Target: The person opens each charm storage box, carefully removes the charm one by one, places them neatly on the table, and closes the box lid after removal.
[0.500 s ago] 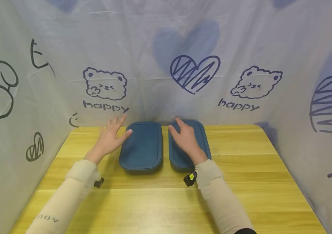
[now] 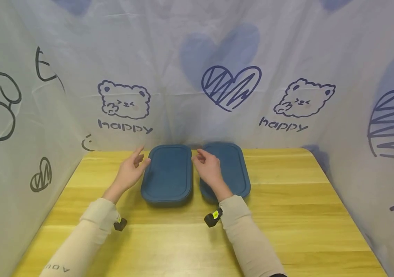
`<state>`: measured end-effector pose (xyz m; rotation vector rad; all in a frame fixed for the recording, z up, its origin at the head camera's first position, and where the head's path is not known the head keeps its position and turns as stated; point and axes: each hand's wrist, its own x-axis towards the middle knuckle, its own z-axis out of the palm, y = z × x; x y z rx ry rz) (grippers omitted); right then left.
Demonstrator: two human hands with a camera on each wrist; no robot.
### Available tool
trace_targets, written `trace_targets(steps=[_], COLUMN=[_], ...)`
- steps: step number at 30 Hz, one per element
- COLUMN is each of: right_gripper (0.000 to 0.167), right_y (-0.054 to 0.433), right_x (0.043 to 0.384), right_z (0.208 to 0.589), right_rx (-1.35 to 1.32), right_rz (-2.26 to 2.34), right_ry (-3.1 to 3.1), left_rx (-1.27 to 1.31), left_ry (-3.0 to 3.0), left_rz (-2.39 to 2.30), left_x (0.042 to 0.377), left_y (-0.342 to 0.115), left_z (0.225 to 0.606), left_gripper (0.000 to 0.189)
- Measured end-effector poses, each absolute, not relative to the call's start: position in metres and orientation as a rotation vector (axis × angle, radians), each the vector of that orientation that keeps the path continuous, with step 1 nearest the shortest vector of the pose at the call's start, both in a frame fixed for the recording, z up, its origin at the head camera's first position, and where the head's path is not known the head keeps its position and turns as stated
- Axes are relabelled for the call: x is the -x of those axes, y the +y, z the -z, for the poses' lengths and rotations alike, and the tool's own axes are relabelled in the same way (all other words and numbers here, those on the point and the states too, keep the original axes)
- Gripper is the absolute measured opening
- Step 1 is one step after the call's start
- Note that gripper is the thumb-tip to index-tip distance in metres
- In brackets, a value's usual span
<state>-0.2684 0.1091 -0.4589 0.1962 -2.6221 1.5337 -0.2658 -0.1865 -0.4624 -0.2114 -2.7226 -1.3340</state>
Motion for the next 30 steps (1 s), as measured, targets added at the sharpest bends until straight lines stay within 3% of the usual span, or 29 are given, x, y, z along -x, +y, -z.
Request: trace_targets(steps=[12, 30], right_gripper=[0.052, 0.054], right_y=[0.083, 0.057], right_x=[0.262, 0.256], right_z=[0.47, 0.491], right_rx=[-0.117, -0.055], right_rz=[-1.596, -1.52], right_ry=[-2.648, -2.723], left_rx=[0.053, -0.078], left_ry=[-2.697, -2.67], left_rz=[1.48, 1.555], left_x=[0.262, 0.254], left_y=[-0.19, -0.178], left_z=[0.478, 0.507], left_gripper=[0.054, 0.053])
